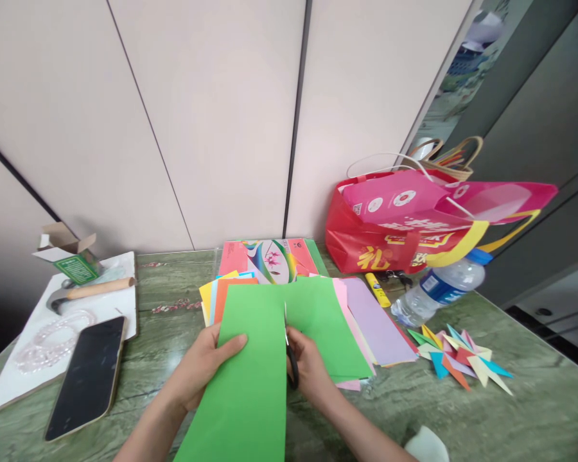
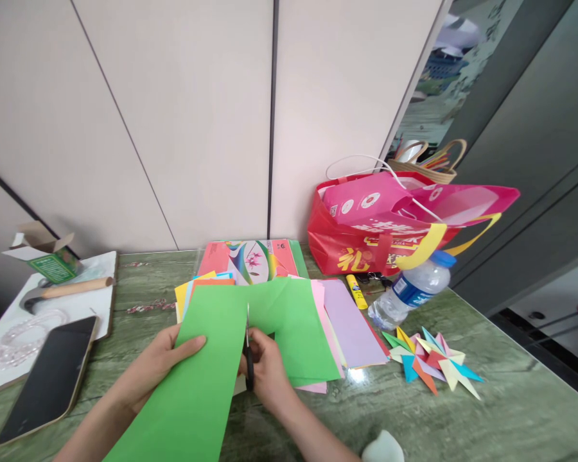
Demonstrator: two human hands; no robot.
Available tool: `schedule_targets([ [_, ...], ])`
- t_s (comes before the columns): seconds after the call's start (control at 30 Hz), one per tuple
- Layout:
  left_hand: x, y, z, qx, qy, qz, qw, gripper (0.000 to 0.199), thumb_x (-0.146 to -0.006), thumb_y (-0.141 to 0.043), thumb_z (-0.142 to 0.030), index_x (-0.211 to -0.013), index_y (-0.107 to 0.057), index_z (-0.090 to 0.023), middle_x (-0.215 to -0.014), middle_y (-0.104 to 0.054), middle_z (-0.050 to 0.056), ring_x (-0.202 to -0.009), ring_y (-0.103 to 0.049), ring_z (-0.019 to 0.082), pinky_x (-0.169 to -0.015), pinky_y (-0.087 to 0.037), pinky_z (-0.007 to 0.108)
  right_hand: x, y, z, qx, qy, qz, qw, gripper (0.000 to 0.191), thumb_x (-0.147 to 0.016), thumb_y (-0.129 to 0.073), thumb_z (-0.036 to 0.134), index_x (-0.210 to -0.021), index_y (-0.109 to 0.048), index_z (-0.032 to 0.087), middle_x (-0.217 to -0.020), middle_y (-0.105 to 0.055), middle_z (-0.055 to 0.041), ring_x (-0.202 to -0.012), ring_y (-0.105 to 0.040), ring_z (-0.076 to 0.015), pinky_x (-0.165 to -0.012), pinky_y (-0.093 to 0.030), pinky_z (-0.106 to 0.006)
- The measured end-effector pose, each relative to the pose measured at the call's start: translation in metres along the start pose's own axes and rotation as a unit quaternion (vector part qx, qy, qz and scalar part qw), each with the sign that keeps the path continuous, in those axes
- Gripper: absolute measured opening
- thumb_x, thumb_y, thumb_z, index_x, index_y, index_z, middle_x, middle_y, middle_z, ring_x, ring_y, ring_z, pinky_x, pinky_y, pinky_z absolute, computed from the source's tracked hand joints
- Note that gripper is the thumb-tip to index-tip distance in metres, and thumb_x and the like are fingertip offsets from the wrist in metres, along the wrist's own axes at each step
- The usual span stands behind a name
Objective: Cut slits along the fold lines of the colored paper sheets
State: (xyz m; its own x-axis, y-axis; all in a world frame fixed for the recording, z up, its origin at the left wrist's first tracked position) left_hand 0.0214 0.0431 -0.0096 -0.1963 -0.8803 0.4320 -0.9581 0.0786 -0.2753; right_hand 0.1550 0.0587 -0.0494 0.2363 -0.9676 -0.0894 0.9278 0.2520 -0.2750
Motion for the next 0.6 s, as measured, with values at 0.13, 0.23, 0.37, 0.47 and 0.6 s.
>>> schedule_targets([
  [0.13,-0.001,0.001,0.004,-0.008,0.009,0.003,1.0,0.028,-0.064,-0.074,-0.027,-0.086,-0.065,-0.012,-0.07,-0.074,0.009,-0.055,-0.067,0.02,-0.055,-0.054,0.031,-0.001,0.002,0.004,-0.023,0.031,0.002,0.999,0.026,-0.064,-0.073,0.026,-0.088,-0.062,0.021,-0.078,-0.068,-0.0014,-0.074,-0.062,-0.0197,-0.062,-0.049,-0.026],
  [0.23,-0.001,0.0,0.002,-0.017,0.005,0.018,1.0,0.029,-0.064,-0.074,-0.027,-0.087,-0.066,-0.012,-0.074,-0.075,0.01,-0.059,-0.068,0.021,-0.059,-0.054,0.032,-0.001,0.001,0.007,-0.02,0.032,0.002,0.999,0.026,-0.064,-0.072,0.023,-0.088,-0.062,0.02,-0.084,-0.069,-0.0029,-0.079,-0.063,-0.0215,-0.065,-0.05,-0.028],
  [0.37,0.0,-0.003,-0.005,-0.028,-0.03,0.033,0.999,0.028,-0.062,-0.076,-0.024,-0.087,-0.067,-0.014,-0.08,-0.075,0.009,-0.066,-0.068,0.021,-0.063,-0.054,0.031,0.003,0.0,0.015,-0.001,0.046,-0.012,0.999,0.03,-0.065,-0.07,0.018,-0.094,-0.063,0.02,-0.094,-0.069,-0.0051,-0.086,-0.062,-0.0231,-0.072,-0.05,-0.031],
  [0.47,0.0,0.0,-0.013,0.001,-0.073,0.012,0.997,0.027,-0.063,-0.075,-0.027,-0.087,-0.068,-0.016,-0.081,-0.075,0.007,-0.065,-0.068,0.019,-0.063,-0.054,0.029,0.007,-0.001,0.02,0.037,0.063,-0.02,0.997,0.042,-0.066,-0.068,0.014,-0.106,-0.059,0.021,-0.103,-0.067,-0.0068,-0.091,-0.062,-0.0236,-0.08,-0.05,-0.033],
  [0.6,-0.002,0.008,-0.01,0.009,-0.063,-0.04,0.997,0.026,-0.063,-0.074,-0.035,-0.076,-0.069,-0.013,-0.065,-0.074,0.007,-0.054,-0.067,0.019,-0.052,-0.053,0.028,0.014,-0.002,0.021,0.114,0.07,-0.026,0.991,0.05,-0.068,-0.064,0.013,-0.116,-0.054,0.023,-0.1,-0.068,-0.0063,-0.087,-0.064,-0.022,-0.078,-0.051,-0.031],
])
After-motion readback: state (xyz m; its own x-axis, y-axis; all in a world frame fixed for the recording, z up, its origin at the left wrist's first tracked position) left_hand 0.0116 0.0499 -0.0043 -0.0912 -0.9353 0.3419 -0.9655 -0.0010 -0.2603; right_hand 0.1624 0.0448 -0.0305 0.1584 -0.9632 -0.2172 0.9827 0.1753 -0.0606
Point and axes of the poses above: each hand's wrist, its own x-axis away from the middle knuckle, its own y-axis out of the back of the hand, z = x × y, the point moved 7 cm from there along -x, towards the middle knuckle
